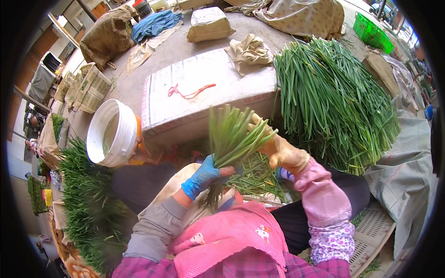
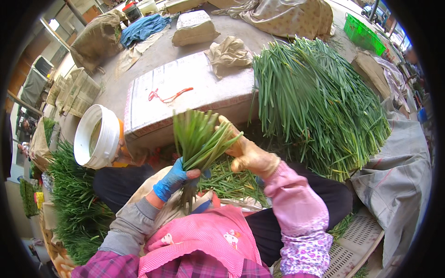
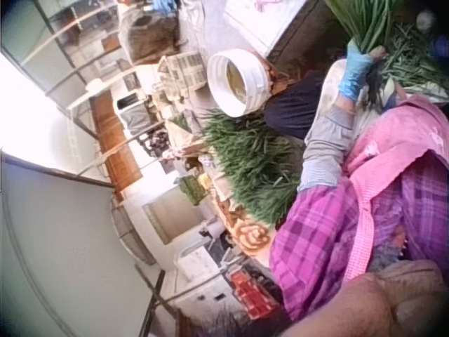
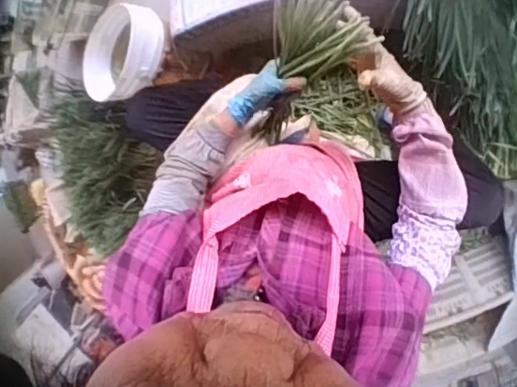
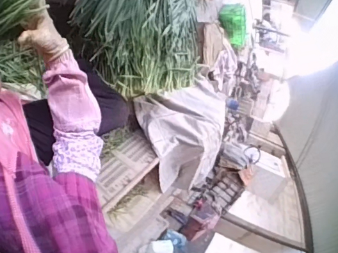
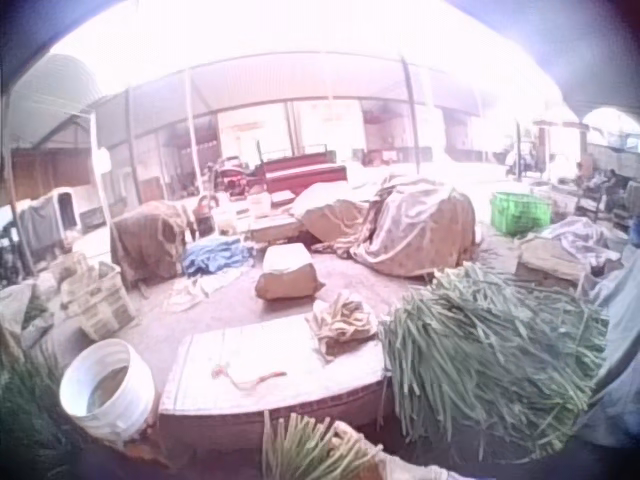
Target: The person gathers green onions, aligns them into bunches, and ties them with red rubber bands. The person repeatedly picks up new bunches, trims or aligns the ends, and secures them with bands, placing the finished bundles on a nearby surface.
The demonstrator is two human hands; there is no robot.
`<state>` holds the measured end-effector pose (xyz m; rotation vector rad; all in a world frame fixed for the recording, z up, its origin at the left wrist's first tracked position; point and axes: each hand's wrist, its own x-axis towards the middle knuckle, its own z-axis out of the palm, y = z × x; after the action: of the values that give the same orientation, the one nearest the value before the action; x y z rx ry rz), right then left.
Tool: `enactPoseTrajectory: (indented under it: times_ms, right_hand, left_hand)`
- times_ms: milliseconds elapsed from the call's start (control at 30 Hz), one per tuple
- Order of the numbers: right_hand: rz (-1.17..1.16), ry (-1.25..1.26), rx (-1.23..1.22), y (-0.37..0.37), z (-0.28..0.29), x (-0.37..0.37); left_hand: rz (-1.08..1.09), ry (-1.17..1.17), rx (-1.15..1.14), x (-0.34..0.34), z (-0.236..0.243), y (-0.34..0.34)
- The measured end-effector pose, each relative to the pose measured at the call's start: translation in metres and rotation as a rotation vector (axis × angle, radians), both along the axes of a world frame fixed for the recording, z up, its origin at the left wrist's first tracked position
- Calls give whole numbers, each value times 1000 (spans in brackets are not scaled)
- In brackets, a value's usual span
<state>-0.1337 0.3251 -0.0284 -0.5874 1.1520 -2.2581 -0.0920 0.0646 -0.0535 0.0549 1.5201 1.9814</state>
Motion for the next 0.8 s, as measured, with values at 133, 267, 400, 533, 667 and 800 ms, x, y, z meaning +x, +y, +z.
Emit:
enactPoseTrajectory:
  times_ms: [133, 267, 400, 533, 667, 800]
  right_hand:
    - [-191, -132, -268, -17, -2, 1]
    - [-100, -150, -113, -13, 20, 1]
    - [-67, -163, -106, -16, 34, 12]
    - [-118, -211, -192, -24, 39, 22]
    - [-190, -140, -196, -22, 50, 18]
    - [-584, -100, -77, -12, 73, 6]
  left_hand:
    - [-197, 64, -102, 16, 12, 30]
    - [-328, 95, -87, 25, 15, 48]
    - [-485, -118, -89, 29, 19, 45]
    - [-477, -295, -40, 34, 20, 44]
    - [-424, -69, 35, 35, 29, 44]
    - [-153, 509, -67, 20, 64, 20]
